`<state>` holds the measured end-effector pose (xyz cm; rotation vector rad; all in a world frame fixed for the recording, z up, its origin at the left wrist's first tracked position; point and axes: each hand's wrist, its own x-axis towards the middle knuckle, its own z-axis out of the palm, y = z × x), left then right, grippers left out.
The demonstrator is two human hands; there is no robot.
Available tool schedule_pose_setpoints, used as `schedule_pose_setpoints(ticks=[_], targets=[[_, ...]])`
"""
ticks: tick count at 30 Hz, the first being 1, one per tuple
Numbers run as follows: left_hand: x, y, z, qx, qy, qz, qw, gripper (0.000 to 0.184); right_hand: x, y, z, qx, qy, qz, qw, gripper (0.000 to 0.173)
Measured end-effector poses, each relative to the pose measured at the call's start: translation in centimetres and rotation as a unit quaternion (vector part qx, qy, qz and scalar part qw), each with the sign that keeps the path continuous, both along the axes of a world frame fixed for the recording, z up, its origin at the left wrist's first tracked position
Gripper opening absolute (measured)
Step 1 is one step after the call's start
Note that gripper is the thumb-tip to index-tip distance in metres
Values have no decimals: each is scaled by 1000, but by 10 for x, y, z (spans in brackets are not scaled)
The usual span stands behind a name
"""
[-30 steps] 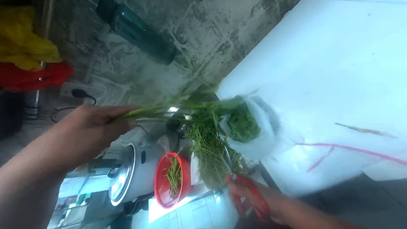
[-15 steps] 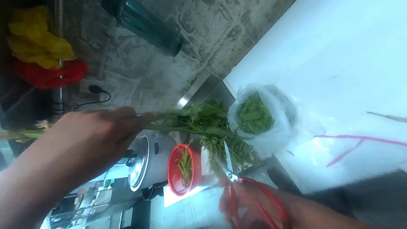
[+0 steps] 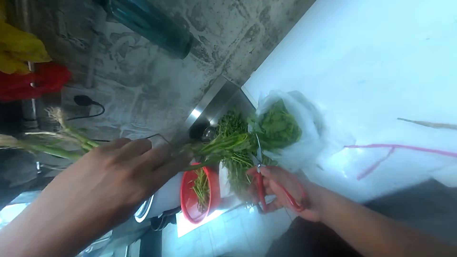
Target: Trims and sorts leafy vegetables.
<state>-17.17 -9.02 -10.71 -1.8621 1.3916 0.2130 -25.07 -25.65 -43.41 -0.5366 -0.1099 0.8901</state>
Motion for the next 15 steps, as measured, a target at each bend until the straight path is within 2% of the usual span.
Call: schedule_pose_setpoints(ticks=[3,7,10,13,15], targets=[[7,-1,4,-5,-5,4,1000,37,2,1,0,0,10,2,1000,77],[21,-3,11,-5,-7,25,1000,34,5,3,-3,23,35,-10,999,81],[19,-5,18,7,4,48,999,33,11,2,-11,34,62,-19,997,73],[12,-18,31,22,-7,146,989,32,14,5,-16,47,59,-11,997,70],[15,-22,42,-2,-22,225,974,31,12,5,-10,56,37,5,998,68]])
